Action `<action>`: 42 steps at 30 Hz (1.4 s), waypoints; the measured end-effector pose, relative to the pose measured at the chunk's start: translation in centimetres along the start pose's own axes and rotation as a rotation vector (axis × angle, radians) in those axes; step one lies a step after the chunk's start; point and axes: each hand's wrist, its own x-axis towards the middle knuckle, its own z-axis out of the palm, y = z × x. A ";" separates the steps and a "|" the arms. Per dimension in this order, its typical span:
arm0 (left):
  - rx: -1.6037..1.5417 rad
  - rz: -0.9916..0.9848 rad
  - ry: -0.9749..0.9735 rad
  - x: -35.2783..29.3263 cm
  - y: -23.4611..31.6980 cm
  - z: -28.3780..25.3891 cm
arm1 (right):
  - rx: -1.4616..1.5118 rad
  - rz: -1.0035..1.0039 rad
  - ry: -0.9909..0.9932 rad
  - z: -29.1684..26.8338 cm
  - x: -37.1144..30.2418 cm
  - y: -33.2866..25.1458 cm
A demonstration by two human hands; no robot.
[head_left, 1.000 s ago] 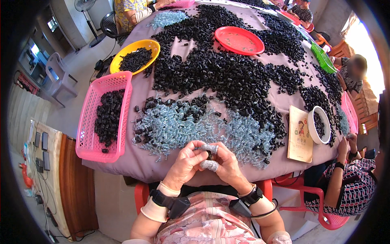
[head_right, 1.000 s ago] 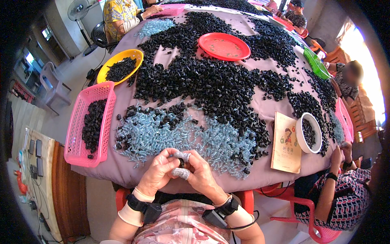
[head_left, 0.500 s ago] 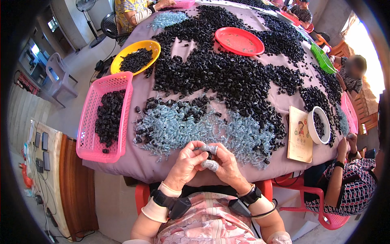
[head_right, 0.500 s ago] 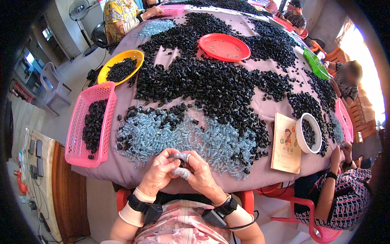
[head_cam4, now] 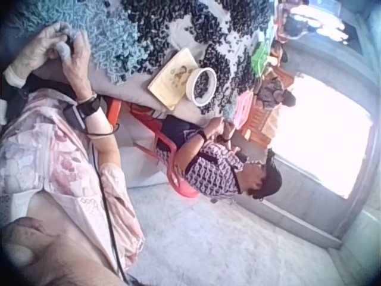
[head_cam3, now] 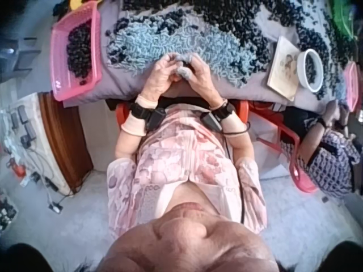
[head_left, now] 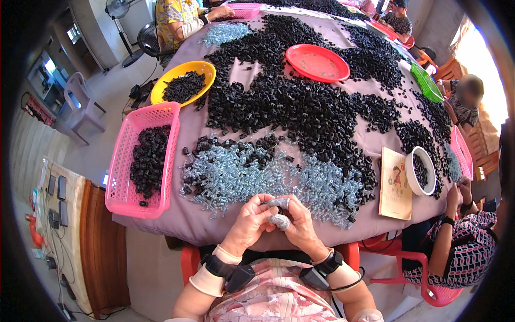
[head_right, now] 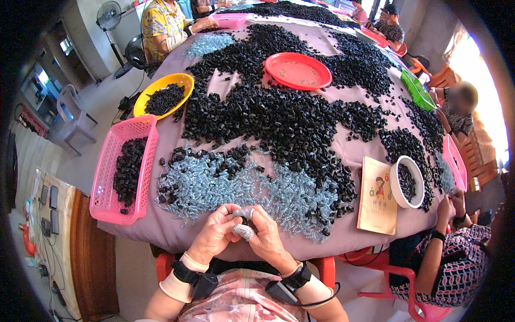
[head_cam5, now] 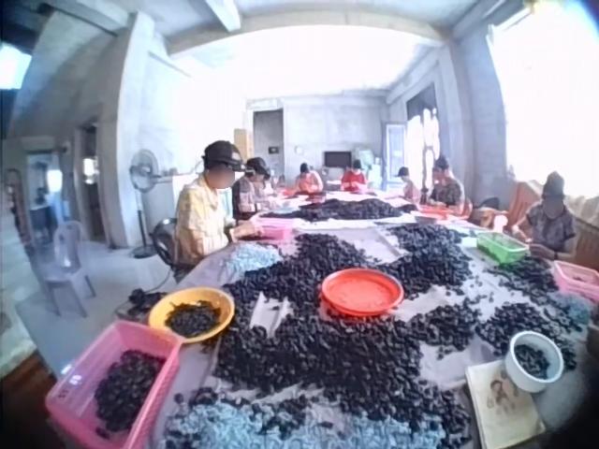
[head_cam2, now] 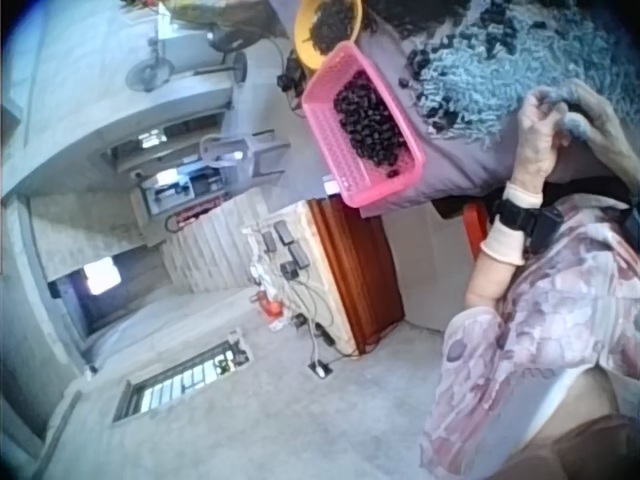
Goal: Sorting small black shoe components from a pile on a table.
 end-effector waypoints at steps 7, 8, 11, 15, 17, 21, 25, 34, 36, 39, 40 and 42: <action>0.012 -0.027 -0.028 -0.3 0.5 -0.7 | 0.004 -0.026 -0.051 0.5 0.0 0.3; -0.005 -0.028 -0.043 -0.2 0.5 -0.5 | 0.010 -0.027 -0.010 0.6 0.0 0.1; -0.012 0.042 -0.041 -0.4 0.3 0.3 | 0.316 0.209 0.046 0.9 -1.1 1.0; 0.031 0.146 0.003 -1.4 2.3 0.2 | 0.380 0.070 0.087 1.0 -0.5 0.4; 0.176 0.316 0.103 -2.7 4.8 0.1 | 0.198 0.052 0.012 0.8 -0.6 0.5; 0.353 0.630 0.423 -5.4 11.7 -1.1 | 0.150 0.013 0.014 0.6 -0.5 0.3; 0.563 0.829 0.751 -6.3 17.7 -2.9 | 0.173 0.024 0.014 0.8 -0.4 0.1; 1.116 0.391 0.239 -3.1 7.4 -0.2 | 0.366 0.118 0.072 -0.4 -0.5 -0.4; 1.200 0.405 0.189 -2.5 5.3 0.5 | 0.372 0.076 0.135 -1.1 0.0 -1.1; 1.252 0.377 0.127 -1.7 3.6 1.9 | 0.355 0.090 0.191 -2.1 0.2 0.0; 1.311 0.445 0.109 -1.3 2.9 2.0 | 0.362 0.097 0.222 -2.2 0.2 0.1; 1.382 0.479 0.104 -0.8 2.1 2.8 | 0.378 0.115 0.221 -2.6 -0.3 0.8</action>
